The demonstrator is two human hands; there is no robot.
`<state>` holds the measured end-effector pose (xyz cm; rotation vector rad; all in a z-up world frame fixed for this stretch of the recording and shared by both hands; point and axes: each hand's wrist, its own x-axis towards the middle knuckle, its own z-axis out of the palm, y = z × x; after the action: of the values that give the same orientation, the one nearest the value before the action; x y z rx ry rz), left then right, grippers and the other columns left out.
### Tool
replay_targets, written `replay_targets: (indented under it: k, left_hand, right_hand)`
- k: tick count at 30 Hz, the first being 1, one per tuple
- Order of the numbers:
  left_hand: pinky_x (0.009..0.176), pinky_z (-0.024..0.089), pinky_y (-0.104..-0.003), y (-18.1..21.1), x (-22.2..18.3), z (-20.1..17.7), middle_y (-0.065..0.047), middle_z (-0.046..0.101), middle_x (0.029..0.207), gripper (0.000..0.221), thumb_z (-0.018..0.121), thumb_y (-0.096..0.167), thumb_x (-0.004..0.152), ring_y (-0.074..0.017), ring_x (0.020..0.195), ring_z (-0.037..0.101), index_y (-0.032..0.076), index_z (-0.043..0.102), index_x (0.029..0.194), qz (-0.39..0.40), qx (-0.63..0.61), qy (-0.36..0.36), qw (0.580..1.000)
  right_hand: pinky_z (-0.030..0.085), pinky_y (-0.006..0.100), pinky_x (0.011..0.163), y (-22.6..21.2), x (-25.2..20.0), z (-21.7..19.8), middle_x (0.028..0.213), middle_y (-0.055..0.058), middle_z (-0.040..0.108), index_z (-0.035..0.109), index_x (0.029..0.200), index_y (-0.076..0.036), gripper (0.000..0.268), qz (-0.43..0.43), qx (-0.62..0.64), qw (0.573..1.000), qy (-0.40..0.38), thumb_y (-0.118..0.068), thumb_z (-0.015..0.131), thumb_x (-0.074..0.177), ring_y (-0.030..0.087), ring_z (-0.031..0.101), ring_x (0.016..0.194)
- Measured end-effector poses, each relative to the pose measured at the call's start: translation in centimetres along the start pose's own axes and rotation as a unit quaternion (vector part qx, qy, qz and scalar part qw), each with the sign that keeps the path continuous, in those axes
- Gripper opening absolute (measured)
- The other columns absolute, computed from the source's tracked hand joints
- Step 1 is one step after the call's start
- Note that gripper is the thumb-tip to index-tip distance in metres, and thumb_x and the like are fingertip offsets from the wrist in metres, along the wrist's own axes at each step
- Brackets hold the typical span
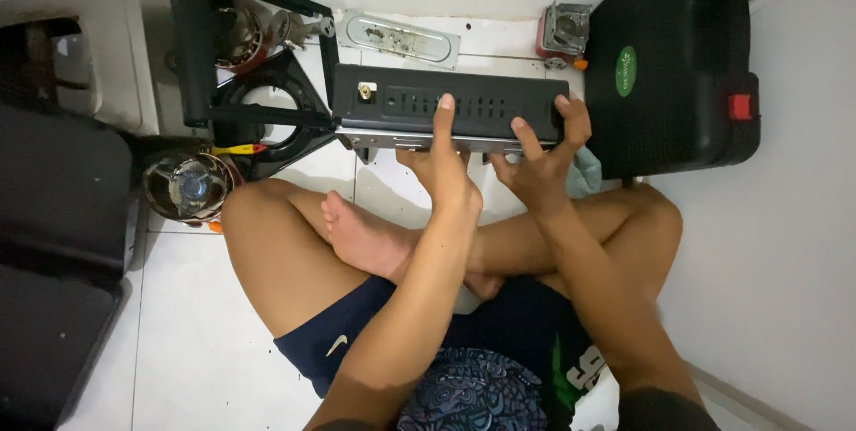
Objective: Cleaning an electronic device's outer casing with a cloth and then reassembling it onto the main chassis.
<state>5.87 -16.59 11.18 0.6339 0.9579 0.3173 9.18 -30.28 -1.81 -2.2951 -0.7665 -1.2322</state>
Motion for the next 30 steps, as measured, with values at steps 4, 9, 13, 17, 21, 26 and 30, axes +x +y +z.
replay_targets:
  k: [4, 9, 13, 17, 21, 26, 30]
  left_hand:
    - [0.115, 0.027, -0.063, -2.1, 1.4, -2.7, -0.029, 0.023, 0.148, 0.116, 0.085, 0.033, 0.082, -0.0391, 0.143, 0.028, 0.002, 0.001, 0.156, 0.039, 0.009, -0.064, 0.997]
    - [0.114, 0.038, -0.053, -4.5, 4.9, -10.0, -0.020, 0.043, 0.138, 0.104, 0.085, 0.028, 0.087, -0.0303, 0.133, 0.047, -0.002, 0.013, 0.156, 0.155, 0.127, -0.193, 0.961]
    - [0.088, 0.057, -0.044, -3.0, 6.9, -15.3, -0.011, 0.066, 0.087, 0.048, 0.085, 0.000, 0.077, -0.0286, 0.087, 0.070, 0.006, 0.063, 0.119, 0.347, 0.300, -0.180, 0.870]
    - [0.088, 0.052, -0.041, 1.0, 13.1, -17.8, -0.010, 0.063, 0.087, 0.041, 0.089, 0.011, 0.072, -0.0258, 0.086, 0.064, 0.006, 0.062, 0.103, 0.501, 0.282, -0.205, 0.792]
    - [0.122, 0.030, -0.047, 6.7, 15.7, -13.1, -0.015, 0.027, 0.157, 0.110, 0.096, 0.035, 0.079, -0.0291, 0.149, 0.030, 0.005, 0.024, 0.155, 0.568, 0.247, -0.364, 0.695]
    - [0.123, 0.026, -0.057, 7.6, 18.5, -9.1, -0.024, 0.032, 0.158, 0.103, 0.094, 0.033, 0.082, -0.0425, 0.151, 0.029, 0.005, 0.029, 0.156, 0.522, 0.255, -0.496, 0.645]
    - [0.126, 0.042, -0.051, 8.3, 18.4, -8.5, -0.013, 0.033, 0.162, 0.111, 0.095, 0.007, 0.069, -0.0355, 0.148, 0.043, 0.012, 0.028, 0.157, 0.450, 0.305, -0.499, 0.675]
  right_hand:
    - [0.043, 0.071, 0.099, -0.5, 0.8, -0.3, 0.144, 0.028, 0.035, 0.055, 0.132, -0.023, 0.065, -0.006, 0.007, 1.000, -0.001, -0.023, 0.096, 0.082, 0.051, 0.045, 0.129]
    - [0.046, 0.069, 0.096, -0.6, 1.8, -0.3, 0.141, 0.029, 0.037, 0.056, 0.130, -0.019, 0.061, -0.025, 0.017, 0.999, 0.011, -0.015, 0.092, 0.082, 0.049, 0.048, 0.124]
    - [0.046, 0.069, 0.097, -0.4, 2.0, -0.5, 0.142, 0.030, 0.038, 0.059, 0.124, -0.014, 0.057, -0.037, 0.035, 0.998, 0.024, -0.012, 0.093, 0.078, 0.049, 0.049, 0.123]
    - [0.040, 0.070, 0.105, 0.3, 1.8, 0.2, 0.145, 0.033, 0.034, 0.057, 0.128, -0.011, 0.060, -0.037, 0.045, 0.998, 0.021, -0.009, 0.092, 0.079, 0.053, 0.044, 0.128]
    - [0.039, 0.072, 0.103, 1.4, 1.8, 1.0, 0.146, 0.031, 0.032, 0.055, 0.132, -0.013, 0.065, -0.049, 0.057, 0.997, 0.020, -0.018, 0.096, 0.082, 0.053, 0.043, 0.128]
    - [0.038, 0.071, 0.107, 2.1, 2.9, 1.2, 0.148, 0.030, 0.029, 0.055, 0.133, -0.010, 0.063, -0.045, 0.099, 0.994, 0.000, -0.016, 0.093, 0.083, 0.052, 0.040, 0.132]
    - [0.037, 0.062, 0.123, 1.6, 3.9, 0.0, 0.155, 0.017, 0.022, 0.050, 0.137, -0.018, 0.085, 0.076, 0.103, 0.987, -0.100, 0.000, 0.096, 0.068, 0.048, 0.031, 0.145]
